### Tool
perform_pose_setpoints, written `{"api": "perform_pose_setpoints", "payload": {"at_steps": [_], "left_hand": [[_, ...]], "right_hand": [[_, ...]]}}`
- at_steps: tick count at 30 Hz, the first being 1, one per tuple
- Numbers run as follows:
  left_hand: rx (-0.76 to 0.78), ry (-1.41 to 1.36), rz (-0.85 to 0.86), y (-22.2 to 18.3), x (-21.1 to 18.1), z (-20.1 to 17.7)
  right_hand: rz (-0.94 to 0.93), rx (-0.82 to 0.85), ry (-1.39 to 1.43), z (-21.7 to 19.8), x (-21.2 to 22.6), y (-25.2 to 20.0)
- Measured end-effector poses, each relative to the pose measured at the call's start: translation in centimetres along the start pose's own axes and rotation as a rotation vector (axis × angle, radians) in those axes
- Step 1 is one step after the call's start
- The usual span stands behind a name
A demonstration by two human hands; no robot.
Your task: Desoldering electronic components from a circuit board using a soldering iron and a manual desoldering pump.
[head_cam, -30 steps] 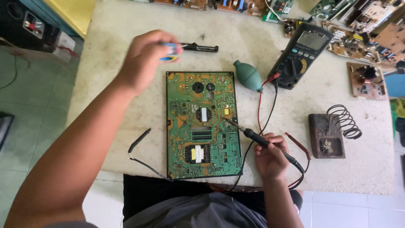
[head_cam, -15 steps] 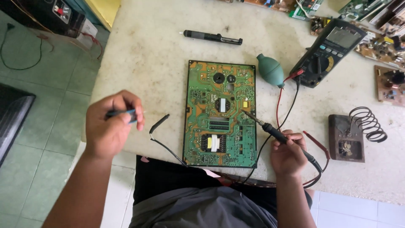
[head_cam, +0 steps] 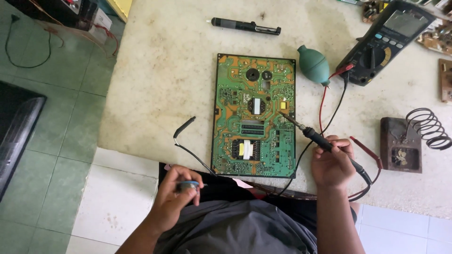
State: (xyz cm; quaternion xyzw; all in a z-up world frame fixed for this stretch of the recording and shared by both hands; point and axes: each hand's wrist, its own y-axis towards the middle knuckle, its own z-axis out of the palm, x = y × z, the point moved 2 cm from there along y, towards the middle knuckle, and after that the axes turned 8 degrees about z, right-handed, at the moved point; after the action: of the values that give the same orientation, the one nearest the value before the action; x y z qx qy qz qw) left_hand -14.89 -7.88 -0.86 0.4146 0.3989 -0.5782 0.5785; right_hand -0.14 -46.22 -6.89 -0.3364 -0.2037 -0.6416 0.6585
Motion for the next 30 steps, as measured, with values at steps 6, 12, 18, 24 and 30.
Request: {"api": "perform_pose_setpoints", "payload": {"at_steps": [6,12,18,24,30], "left_hand": [[-0.327,0.085,-0.171,-2.0,6.0,-6.3],[-0.339,0.246,-0.067,1.8,3.9,-4.2],[-0.217,0.479,-0.031,3.8,2.3,-2.6],[-0.032,0.437,0.065,6.0,1.7,-0.6],[0.098,0.517,0.126,7.4,1.3,-0.6]], "right_hand": [[0.010,-0.042,-0.015,-0.3,0.0,0.0],[-0.056,-0.086,-0.063,-0.6,-0.6,0.1],[-0.067,-0.086,-0.087,-1.5,-0.8,0.3],[-0.102,0.212,-0.112,-1.5,-1.6,-1.1],[-0.156,0.322,-0.225,2.5,-3.6,-3.4]]}}
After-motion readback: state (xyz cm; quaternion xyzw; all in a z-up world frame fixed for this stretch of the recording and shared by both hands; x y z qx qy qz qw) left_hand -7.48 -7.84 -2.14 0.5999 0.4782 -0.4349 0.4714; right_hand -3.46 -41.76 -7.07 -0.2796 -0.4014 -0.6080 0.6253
